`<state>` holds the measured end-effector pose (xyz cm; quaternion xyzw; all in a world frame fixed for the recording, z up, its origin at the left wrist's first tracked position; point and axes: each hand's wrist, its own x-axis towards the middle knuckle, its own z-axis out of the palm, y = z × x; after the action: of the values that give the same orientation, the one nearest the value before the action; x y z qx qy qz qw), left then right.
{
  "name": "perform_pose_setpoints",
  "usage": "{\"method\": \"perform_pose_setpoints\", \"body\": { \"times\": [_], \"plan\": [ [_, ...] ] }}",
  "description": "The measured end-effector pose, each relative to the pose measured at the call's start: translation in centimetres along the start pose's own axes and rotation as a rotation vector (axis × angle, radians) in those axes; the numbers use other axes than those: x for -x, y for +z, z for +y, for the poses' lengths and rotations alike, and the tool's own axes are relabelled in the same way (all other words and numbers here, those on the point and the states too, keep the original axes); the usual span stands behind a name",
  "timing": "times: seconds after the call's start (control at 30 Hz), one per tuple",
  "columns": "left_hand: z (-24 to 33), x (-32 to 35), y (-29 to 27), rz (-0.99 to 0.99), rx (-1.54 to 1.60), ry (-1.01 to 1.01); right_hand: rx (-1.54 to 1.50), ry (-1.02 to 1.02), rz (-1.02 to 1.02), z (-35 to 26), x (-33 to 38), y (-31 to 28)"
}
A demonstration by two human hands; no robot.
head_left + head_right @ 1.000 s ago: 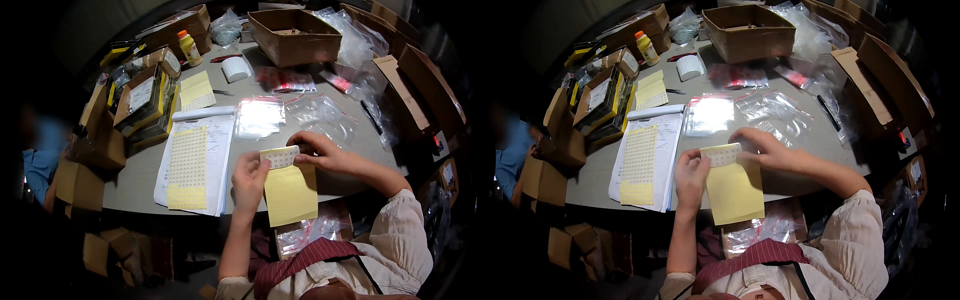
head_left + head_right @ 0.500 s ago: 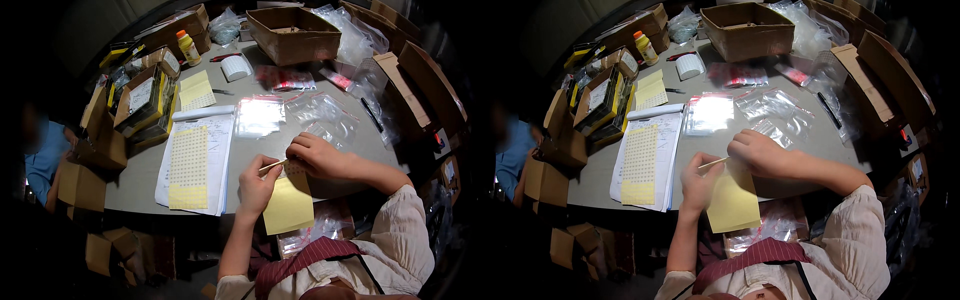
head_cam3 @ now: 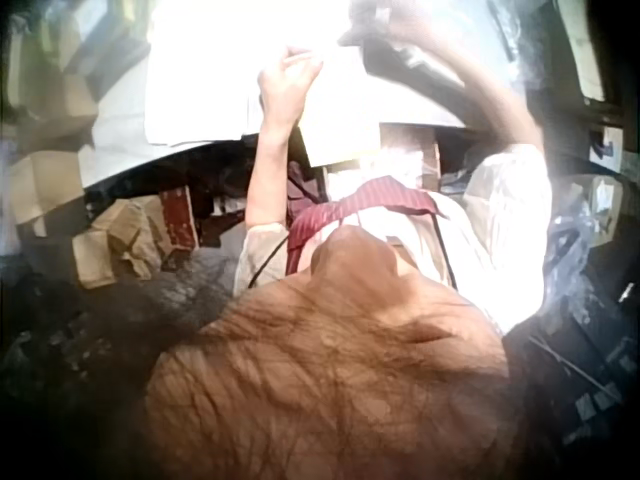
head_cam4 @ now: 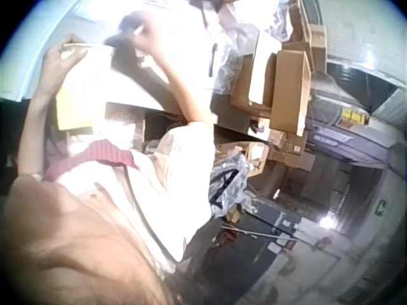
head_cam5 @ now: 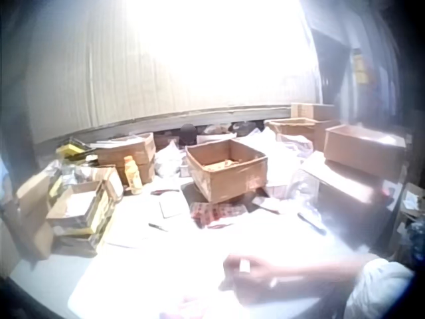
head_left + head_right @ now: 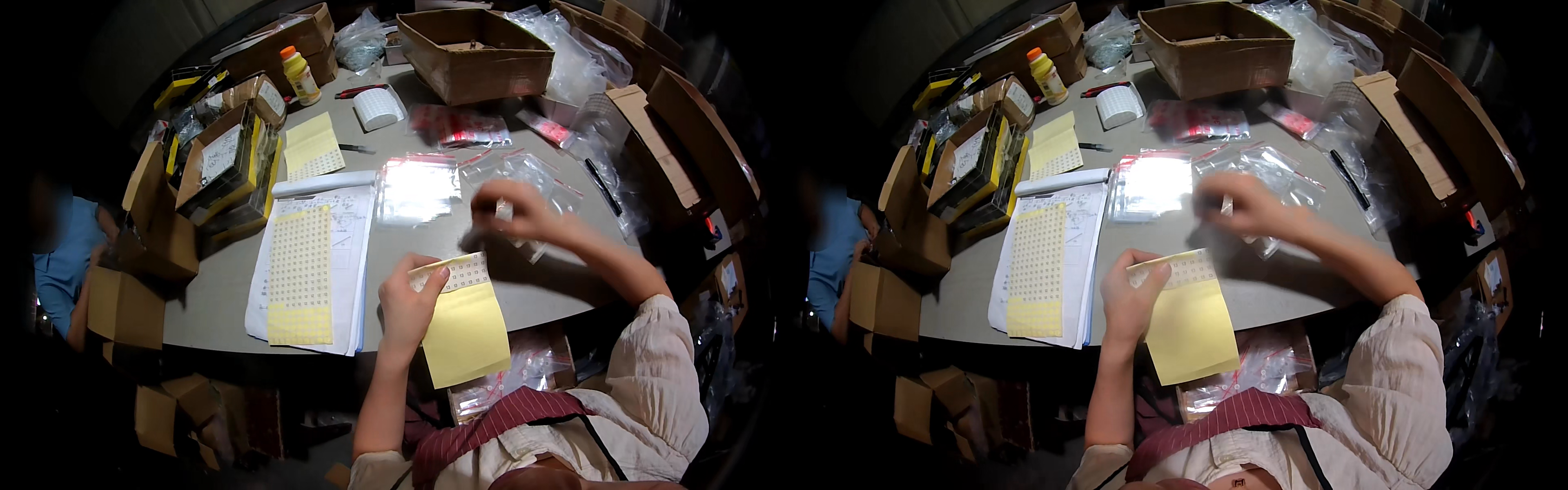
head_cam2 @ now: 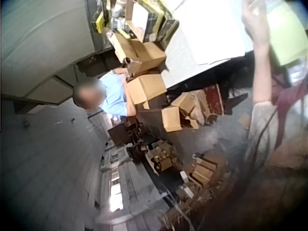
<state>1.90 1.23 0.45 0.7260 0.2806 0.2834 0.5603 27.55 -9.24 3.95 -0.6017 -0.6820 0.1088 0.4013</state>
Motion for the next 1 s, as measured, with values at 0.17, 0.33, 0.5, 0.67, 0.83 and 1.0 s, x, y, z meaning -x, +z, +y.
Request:
{"method": "perform_pose_setpoints", "body": {
  "times": [0.17, 0.33, 0.5, 0.67, 0.83, 1.0],
  "plan": [
    [0.3, 0.0, -0.3, 0.005, -0.028, 0.037, -0.367, 0.426, -0.007, 10.6, -2.5, -3.9],
    [0.6, 0.0, 0.1, -0.013, 0.007, -0.011, 0.034, 0.571, -0.08, 12.2, -2.4, -7.4],
    [-0.1, 0.2, -0.2, 0.006, 0.004, -0.013, 0.144, 0.505, -0.302, 7.9, -4.0, -6.1],
    [0.0, 0.1, -0.2, -0.008, 0.029, -0.016, 0.034, 0.654, -0.21, 9.5, -3.6, -7.4],
    [0.7, 0.1, -0.1, -0.016, -0.008, -0.025, 0.376, 0.449, -0.298, 10.4, -3.3, -8.1],
    [-0.2, 0.2, -0.1, 0.013, 0.057, -0.029, 0.867, 0.687, -0.397, 7.0, -4.9, -8.2]
  ]
}}
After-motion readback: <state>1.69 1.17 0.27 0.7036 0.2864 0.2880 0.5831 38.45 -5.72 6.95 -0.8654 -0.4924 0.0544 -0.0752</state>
